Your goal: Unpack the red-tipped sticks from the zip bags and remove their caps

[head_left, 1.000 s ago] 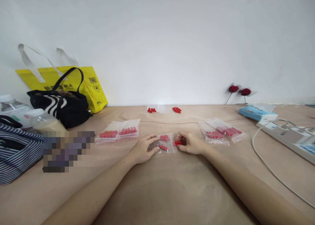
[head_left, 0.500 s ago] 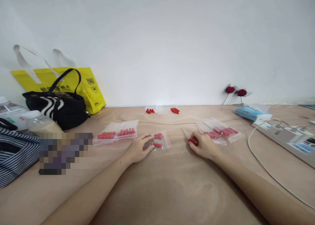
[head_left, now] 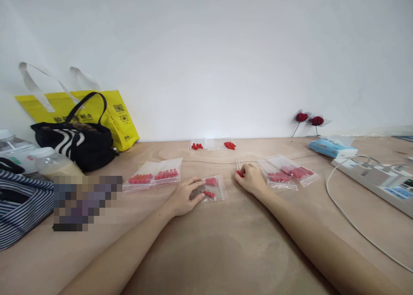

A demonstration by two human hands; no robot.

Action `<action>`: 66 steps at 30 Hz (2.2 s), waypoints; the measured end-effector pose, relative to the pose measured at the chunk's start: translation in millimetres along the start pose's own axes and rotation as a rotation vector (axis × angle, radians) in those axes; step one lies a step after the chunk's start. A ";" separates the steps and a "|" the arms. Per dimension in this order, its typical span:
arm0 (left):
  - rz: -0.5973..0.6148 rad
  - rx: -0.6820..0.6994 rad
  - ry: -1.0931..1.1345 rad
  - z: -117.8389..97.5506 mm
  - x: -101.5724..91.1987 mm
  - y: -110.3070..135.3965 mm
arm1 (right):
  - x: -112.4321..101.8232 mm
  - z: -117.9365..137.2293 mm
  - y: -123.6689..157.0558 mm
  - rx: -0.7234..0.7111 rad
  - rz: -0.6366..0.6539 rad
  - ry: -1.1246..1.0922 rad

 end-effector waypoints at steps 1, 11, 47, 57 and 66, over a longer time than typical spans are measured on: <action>-0.004 0.002 -0.002 0.1 -0.1 -0.1 | -1.2 -0.2 0.5 0.005 -0.003 -0.002; 0.062 -0.009 0.018 -4.5 -1.0 0.9 | -22.8 28.4 20.0 -0.237 0.087 -0.320; 0.075 0.068 0.043 -10.4 2.0 -2.4 | -5.2 53.0 33.5 -0.280 0.335 -0.190; 0.071 0.087 0.051 -8.3 4.6 -1.2 | 0.1 59.8 29.2 -0.226 0.373 -0.269; 0.053 0.085 0.058 -8.1 4.1 -1.8 | -2.5 56.3 29.8 -0.258 0.361 -0.384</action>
Point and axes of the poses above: each hand's wrist, its own y-axis away from the middle knuckle, its own x-axis out of the palm, z = x × y, the point moved 5 cm from there along -y, towards the middle knuckle, and after that the axes turned 12 degrees about -z, right-handed, at the moved point
